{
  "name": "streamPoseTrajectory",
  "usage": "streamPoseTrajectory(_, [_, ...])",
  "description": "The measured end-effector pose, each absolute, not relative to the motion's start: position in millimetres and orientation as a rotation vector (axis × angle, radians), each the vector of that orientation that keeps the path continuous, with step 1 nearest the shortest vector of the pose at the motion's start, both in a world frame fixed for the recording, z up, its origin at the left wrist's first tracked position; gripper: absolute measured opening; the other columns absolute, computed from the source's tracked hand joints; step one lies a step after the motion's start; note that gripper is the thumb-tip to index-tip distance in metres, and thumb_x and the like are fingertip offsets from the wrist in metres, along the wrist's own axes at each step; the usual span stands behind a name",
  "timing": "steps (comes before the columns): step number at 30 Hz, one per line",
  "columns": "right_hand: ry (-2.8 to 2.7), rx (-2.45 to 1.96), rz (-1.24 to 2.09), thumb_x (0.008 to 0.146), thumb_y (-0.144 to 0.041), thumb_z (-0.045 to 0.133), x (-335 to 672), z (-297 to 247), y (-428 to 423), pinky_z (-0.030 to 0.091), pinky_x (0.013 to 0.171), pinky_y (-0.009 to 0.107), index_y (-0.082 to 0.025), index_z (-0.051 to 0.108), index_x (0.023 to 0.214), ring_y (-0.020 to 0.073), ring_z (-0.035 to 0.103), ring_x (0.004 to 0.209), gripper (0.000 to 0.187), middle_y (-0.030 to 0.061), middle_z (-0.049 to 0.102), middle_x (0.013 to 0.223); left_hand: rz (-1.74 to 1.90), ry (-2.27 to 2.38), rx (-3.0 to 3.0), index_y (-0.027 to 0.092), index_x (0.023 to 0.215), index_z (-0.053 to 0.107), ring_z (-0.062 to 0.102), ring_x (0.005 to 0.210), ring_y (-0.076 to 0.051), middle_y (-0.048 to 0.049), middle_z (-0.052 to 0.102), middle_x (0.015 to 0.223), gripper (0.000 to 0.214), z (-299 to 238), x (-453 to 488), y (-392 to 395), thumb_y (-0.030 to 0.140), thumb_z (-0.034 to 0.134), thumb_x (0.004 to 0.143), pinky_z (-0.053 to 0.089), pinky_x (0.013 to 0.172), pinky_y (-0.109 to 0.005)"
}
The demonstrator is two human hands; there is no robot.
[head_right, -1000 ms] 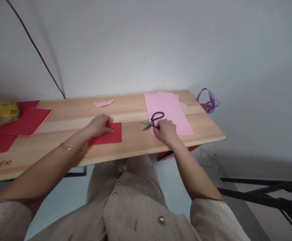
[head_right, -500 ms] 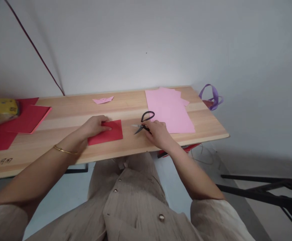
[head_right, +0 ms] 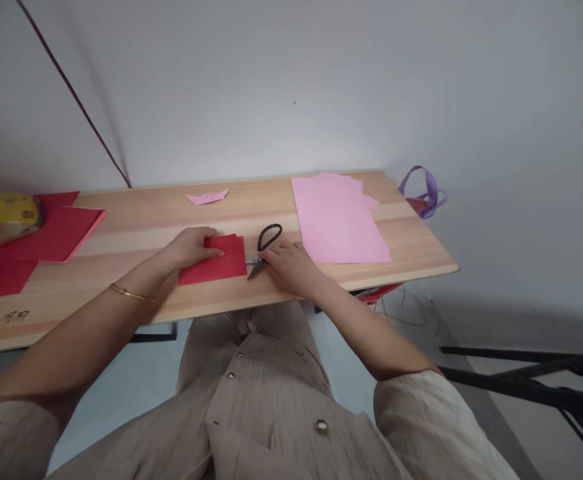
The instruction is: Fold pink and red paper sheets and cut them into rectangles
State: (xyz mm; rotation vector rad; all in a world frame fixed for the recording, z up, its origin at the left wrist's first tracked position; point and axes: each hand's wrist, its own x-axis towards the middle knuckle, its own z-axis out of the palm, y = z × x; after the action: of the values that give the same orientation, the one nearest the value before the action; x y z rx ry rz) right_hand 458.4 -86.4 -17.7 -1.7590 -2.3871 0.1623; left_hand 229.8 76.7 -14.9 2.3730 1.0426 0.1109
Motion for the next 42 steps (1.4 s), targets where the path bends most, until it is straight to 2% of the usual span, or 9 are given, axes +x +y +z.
streamPoseTrajectory(3, [-2.411,-1.733,0.176,0.097,-0.023,0.047,456,-18,-93,0.036,0.084,0.037,-0.019,0.061,0.121,0.0259,0.055,0.103,0.029,0.0103,0.069,0.107,0.115,1.046,2.402,0.019,0.094,0.066,0.062,0.078,-0.021,-0.0047,0.069,0.088,0.028,-15,230,77,0.038,0.068,0.074,0.048,0.071,-0.032])
streamPoseTrajectory(6, [-2.416,-1.724,0.181,0.097,-0.022,0.047,455,-20,-97,0.036,0.086,0.037,-0.019,0.062,0.121,0.0255,0.055,0.101,0.029,0.01,0.069,0.105,0.237,0.948,2.528,0.016,0.119,0.061,0.061,0.1,-0.026,-0.0116,0.067,0.114,0.048,-16,226,79,0.038,0.068,0.077,0.048,0.089,-0.039])
streamPoseTrajectory(8, [-2.411,-1.712,0.18,0.096,-0.022,0.048,455,-20,-98,0.036,0.087,0.038,-0.019,0.062,0.121,0.0256,0.054,0.101,0.029,0.0104,0.068,0.107,0.336,0.765,2.669,0.017,0.131,0.056,0.052,0.122,-0.029,-0.0151,0.057,0.134,0.052,-17,223,83,0.037,0.062,0.083,0.04,0.104,-0.045])
streamPoseTrajectory(10, [-2.406,-1.683,0.184,0.096,-0.022,0.047,456,-20,-98,0.037,0.088,0.039,-0.019,0.062,0.121,0.0255,0.054,0.103,0.029,0.0116,0.066,0.111,0.339,0.53,2.759,0.019,0.133,0.057,0.043,0.133,-0.028,-0.0144,0.05,0.144,0.045,-20,220,86,0.035,0.052,0.091,0.032,0.112,-0.048])
streamPoseTrajectory(14, [-2.392,-1.633,0.216,0.096,-0.021,0.047,458,-23,-97,0.039,0.088,0.04,-0.019,0.061,0.124,0.0256,0.054,0.106,0.032,0.013,0.064,0.116,0.164,0.268,2.753,0.022,0.128,0.063,0.042,0.135,-0.027,-0.011,0.052,0.144,0.04,-32,213,89,0.035,0.044,0.096,0.033,0.114,-0.049])
streamPoseTrajectory(20, [-2.385,-1.572,0.237,0.097,-0.024,0.046,465,-32,-102,0.04,0.088,0.039,-0.018,0.062,0.123,0.0247,0.054,0.103,0.032,0.0132,0.064,0.111,0.257,0.345,2.776,0.02,0.129,0.062,0.041,0.137,-0.027,-0.0119,0.05,0.146,0.043,-49,202,78,0.038,0.039,0.099,0.031,0.115,-0.05])
streamPoseTrajectory(32, [-2.391,-1.518,0.267,0.099,-0.027,0.044,456,-36,-95,0.04,0.089,0.041,-0.019,0.062,0.126,0.0251,0.054,0.106,0.033,0.0131,0.065,0.112,0.192,0.386,2.839,0.034,0.131,0.061,0.038,0.137,-0.031,-0.0087,0.043,0.15,0.038,-47,200,67,0.041,0.047,0.096,0.028,0.114,-0.052])
streamPoseTrajectory(38, [-2.392,-1.498,0.33,0.098,-0.028,0.043,464,-32,-94,0.04,0.091,0.04,-0.018,0.062,0.124,0.0254,0.054,0.107,0.034,0.0127,0.064,0.114,0.153,0.302,2.88,0.031,0.132,0.061,0.03,0.143,-0.031,-0.0076,0.039,0.154,0.039,-40,205,63,0.038,0.045,0.097,0.024,0.115,-0.051])
streamPoseTrajectory(42, [-2.388,-1.505,0.344,0.098,-0.028,0.043,464,-31,-95,0.041,0.091,0.041,-0.019,0.062,0.125,0.0254,0.054,0.108,0.034,0.0128,0.064,0.114,0.054,0.315,2.849,0.03,0.14,0.053,0.025,0.147,-0.029,-0.0081,0.038,0.155,0.044,-45,209,55,0.04,0.045,0.098,0.016,0.117,-0.053])
